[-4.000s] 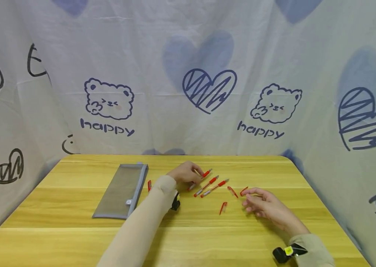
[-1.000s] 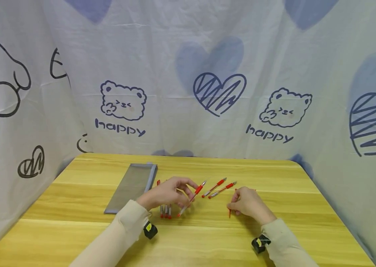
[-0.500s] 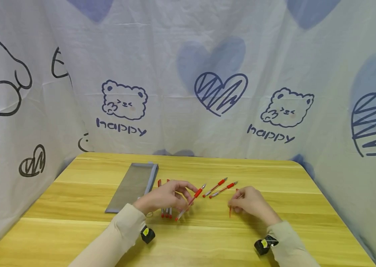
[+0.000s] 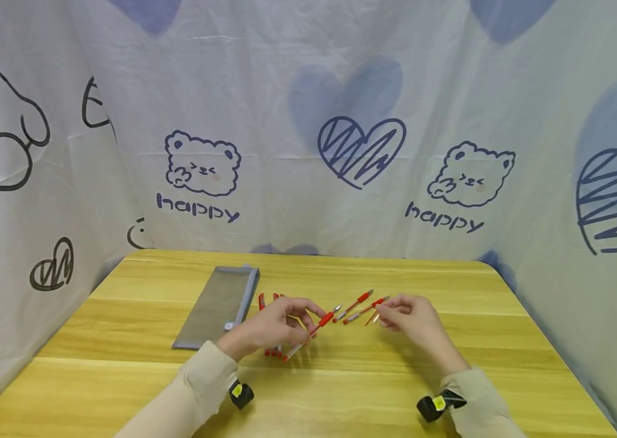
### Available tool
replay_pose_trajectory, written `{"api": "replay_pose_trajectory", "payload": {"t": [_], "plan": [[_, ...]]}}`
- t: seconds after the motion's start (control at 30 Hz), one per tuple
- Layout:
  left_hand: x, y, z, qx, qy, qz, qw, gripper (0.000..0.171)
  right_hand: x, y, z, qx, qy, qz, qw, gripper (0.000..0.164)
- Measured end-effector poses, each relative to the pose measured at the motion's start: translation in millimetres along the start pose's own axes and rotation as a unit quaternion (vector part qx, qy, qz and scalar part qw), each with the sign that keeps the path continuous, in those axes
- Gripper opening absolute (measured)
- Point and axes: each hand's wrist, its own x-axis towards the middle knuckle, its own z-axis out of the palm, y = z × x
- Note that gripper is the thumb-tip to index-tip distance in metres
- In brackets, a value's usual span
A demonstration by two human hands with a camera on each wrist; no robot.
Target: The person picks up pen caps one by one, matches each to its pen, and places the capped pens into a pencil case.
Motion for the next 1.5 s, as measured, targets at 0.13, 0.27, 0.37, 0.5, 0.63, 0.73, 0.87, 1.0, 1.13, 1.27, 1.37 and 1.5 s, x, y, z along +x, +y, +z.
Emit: {"api": "replay_pose_trajectory", "payload": {"t": [0.13,0.27,0.37,0.5,0.63,0.73,0.87,1.0,1.13,1.27,1.37,1.5], "plan": [[-2.2,2.0,2.4,0.005,0.006,0.01,0.9999,0.039,-2.5,-6.1,0.7,0.04,0.01,-0.003,0.999,0.028],[-4.0,3.6,4.3,0.012,-0.001,0.012,0.9999,0.039,-4.8,-10.4,1.8,0.063,0.016,-0.002,0.998,0.03],[-5.5,4.5,5.4,0.013,-0.007,0.01,0.9998,0.04,-5.8,-13.7,3.3,0.086,0.02,-0.003,0.996,0.028],[-7.4,6.4,7.3,0.014,-0.013,0.011,0.9998,0.04,-7.4,-18.3,5.1,0.11,0.026,-0.007,0.994,0.027],[-9.4,8.4,9.6,0.015,-0.014,0.016,0.9997,0.041,-10.3,-22.3,6.8,0.116,0.03,-0.01,0.993,0.027],[-10.0,9.1,10.5,0.014,-0.017,0.017,0.9996,0.042,-12.3,-25.2,8.0,0.12,0.028,-0.01,0.992,0.027],[-10.2,8.5,10.6,0.023,-0.019,0.021,0.9993,0.043,-14.0,-27.9,10.0,0.124,0.026,-0.016,0.992,0.027],[-10.4,8.0,10.8,0.028,-0.019,0.025,0.9991,0.043,-15.9,-30.0,12.2,0.122,0.026,-0.021,0.992,0.026],[-9.9,8.6,12.2,0.024,-0.019,0.025,0.9992,0.04,-18.1,-30.9,13.6,0.125,0.024,-0.025,0.992,0.026],[-9.5,8.3,14.6,0.028,-0.017,0.028,0.9991,0.039,-19.6,-32.5,14.6,0.131,0.021,-0.03,0.991,0.026],[-9.8,7.7,15.6,0.034,-0.014,0.032,0.9988,0.039,-20.1,-34.1,15.8,0.133,0.018,-0.034,0.99,0.025],[-10.7,7.2,15.4,0.037,-0.01,0.034,0.9987,0.038,-20.6,-36.6,17.4,0.136,0.01,-0.042,0.99,0.025]]}}
